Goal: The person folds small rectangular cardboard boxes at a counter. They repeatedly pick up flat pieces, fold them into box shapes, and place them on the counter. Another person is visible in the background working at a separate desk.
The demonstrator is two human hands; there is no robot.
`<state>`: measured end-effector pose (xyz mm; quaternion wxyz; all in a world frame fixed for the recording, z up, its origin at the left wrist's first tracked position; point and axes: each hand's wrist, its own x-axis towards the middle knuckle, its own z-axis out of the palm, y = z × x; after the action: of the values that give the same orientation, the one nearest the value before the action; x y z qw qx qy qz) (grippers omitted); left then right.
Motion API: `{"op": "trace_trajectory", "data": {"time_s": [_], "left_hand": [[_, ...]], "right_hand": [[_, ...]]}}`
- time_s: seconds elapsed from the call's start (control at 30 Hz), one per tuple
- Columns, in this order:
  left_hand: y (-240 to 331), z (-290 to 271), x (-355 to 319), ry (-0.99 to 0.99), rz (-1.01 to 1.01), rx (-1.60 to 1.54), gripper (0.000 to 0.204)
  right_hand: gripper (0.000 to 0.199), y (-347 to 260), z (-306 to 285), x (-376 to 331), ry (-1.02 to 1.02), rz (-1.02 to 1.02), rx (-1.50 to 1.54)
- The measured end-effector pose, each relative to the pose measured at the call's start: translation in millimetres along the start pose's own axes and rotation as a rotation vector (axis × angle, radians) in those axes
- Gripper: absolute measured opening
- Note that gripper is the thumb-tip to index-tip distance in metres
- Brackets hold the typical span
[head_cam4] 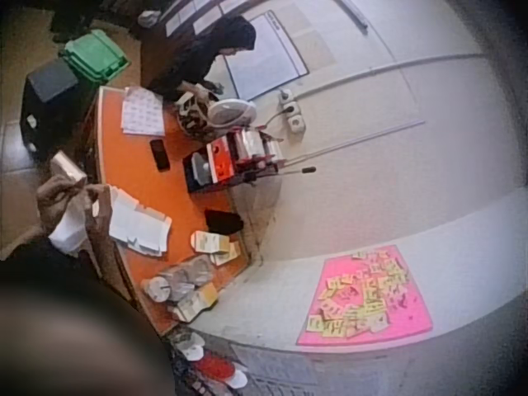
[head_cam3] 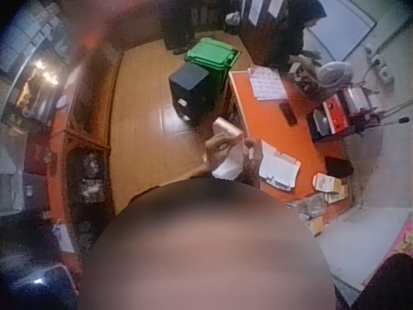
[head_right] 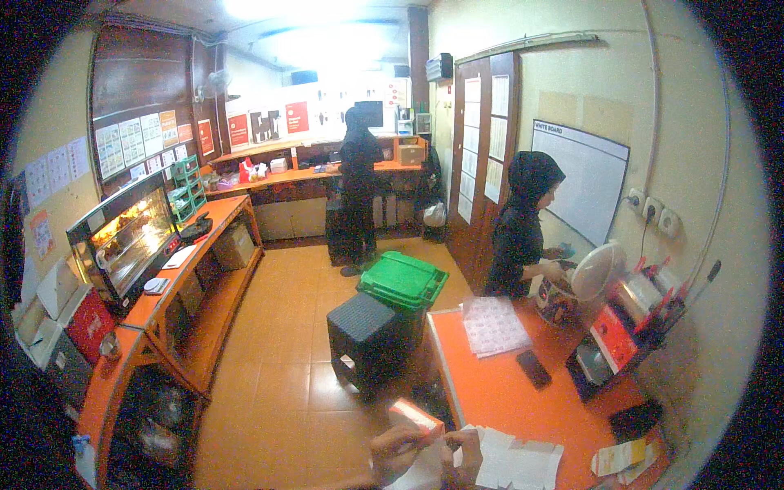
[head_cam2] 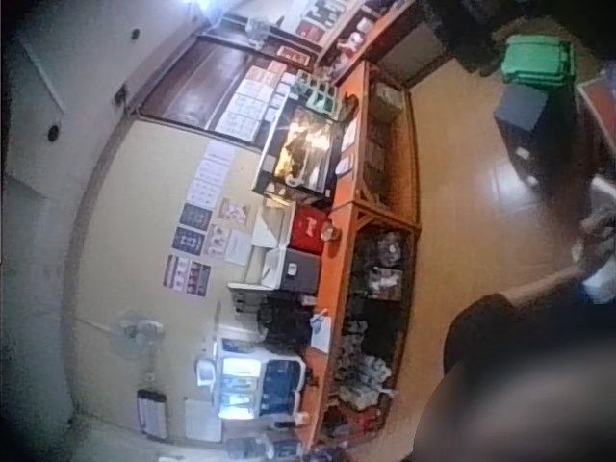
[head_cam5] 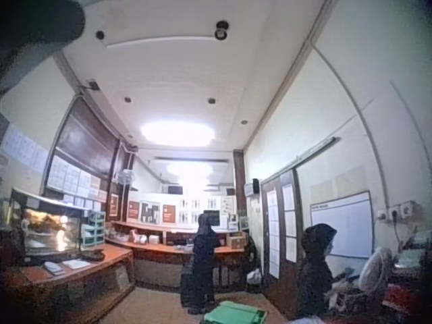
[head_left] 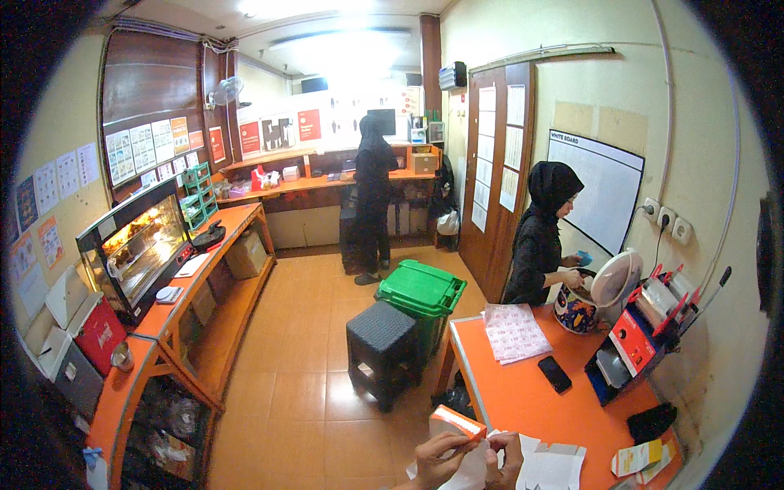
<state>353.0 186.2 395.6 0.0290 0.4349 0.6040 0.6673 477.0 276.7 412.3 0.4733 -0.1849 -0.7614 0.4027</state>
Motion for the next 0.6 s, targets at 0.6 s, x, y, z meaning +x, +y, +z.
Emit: {"op": "trace_trajectory", "data": {"time_s": [0.6], "left_hand": [[-19.2,0.6,-11.6,-0.086,-0.422,-0.274,0.01]], "right_hand": [[0.015,-18.8,6.9,0.7,-0.009,-0.018,0.104]]}}
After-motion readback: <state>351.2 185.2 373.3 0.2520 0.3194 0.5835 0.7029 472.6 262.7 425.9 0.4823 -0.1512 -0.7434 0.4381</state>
